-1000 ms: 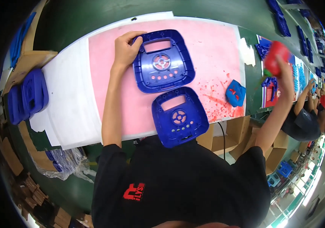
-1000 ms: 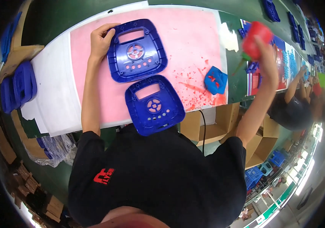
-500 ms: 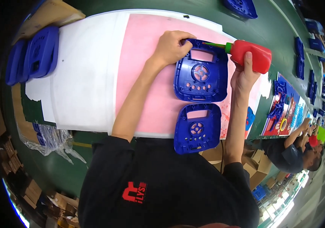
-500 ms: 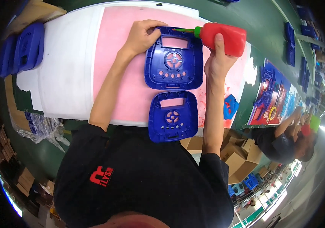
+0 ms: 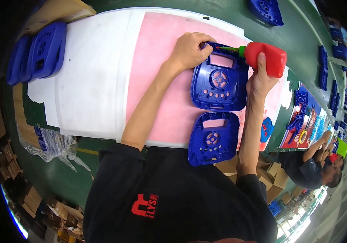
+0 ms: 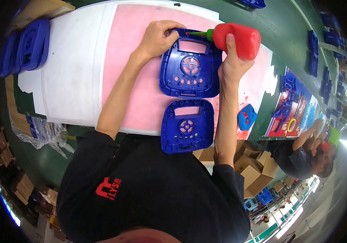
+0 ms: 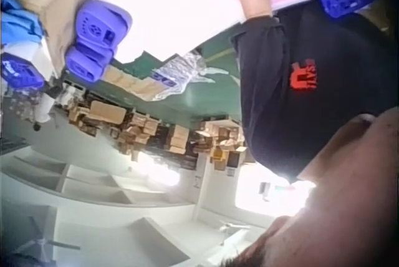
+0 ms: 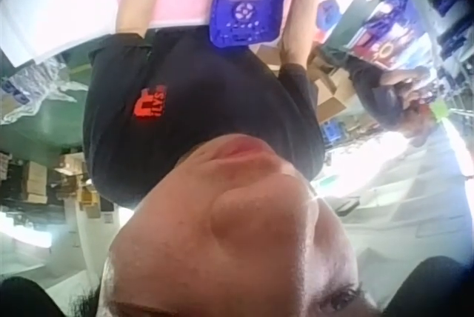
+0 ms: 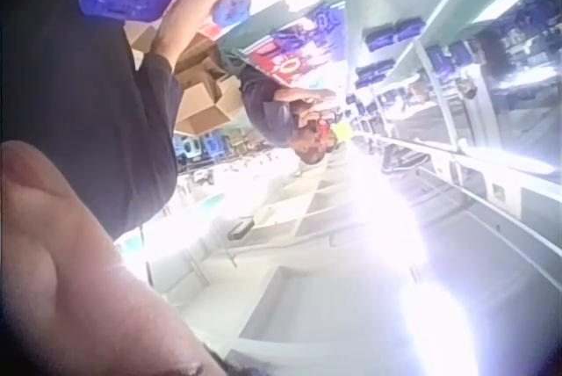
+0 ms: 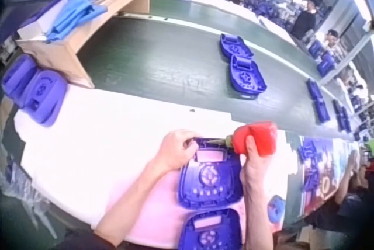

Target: The person assembles blue plastic electronic housings by applying adhesive from a bottle and attaching small electronic components by hand.

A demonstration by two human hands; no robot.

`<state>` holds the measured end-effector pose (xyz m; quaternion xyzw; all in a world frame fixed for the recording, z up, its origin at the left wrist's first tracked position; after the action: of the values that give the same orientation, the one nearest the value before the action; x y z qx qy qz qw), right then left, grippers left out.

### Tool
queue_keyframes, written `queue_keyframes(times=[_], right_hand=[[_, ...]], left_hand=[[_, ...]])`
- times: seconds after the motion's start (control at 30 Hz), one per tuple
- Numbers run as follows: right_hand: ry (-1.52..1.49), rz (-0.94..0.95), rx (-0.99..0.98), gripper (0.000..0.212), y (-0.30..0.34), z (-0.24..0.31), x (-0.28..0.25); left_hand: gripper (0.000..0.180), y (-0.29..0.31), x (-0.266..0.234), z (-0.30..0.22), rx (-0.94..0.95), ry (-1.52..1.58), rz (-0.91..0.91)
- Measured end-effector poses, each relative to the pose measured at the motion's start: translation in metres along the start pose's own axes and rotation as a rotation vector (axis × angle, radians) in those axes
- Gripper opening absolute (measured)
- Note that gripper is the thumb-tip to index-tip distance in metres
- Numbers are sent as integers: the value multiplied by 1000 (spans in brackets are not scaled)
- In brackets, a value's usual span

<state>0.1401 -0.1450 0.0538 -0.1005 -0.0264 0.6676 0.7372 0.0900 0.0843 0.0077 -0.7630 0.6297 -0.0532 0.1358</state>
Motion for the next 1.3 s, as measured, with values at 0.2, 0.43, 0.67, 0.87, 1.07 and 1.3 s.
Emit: queue_keyframes(times=[0.2,0.43,0.67,0.87,1.07,1.3], right_hand=[[34,-39,-31,43,4,6,-6],[46,-113,-102,45,-1,15,-32],[24,-137,-45,47,-1,6,-39],[104,-173,-128,47,4,16,-41],[42,-176,-48,45,6,-1,-43],[-527,-152,437,51,-5,-72,-57]], left_hand=[[26,1,-2,0,20,-7,-9],[25,1,-1,1,11,6,-2],[26,0,1,2,-26,16,20],[24,1,-3,5,-2,28,-15],[25,-3,0,12,-2,76,-4],[26,-4,-1,12,47,35,35]])
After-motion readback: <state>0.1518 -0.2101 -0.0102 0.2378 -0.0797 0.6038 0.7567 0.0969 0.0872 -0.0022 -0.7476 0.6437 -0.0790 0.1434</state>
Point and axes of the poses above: each hand's wrist, its own y-axis away from the middle knuckle, its own x-axis out of the palm, z = x × y, the point moved 10 cm from there along -y, towards the middle knuckle, and after that the axes turned 15 degrees about y, right-handed, at the moved point
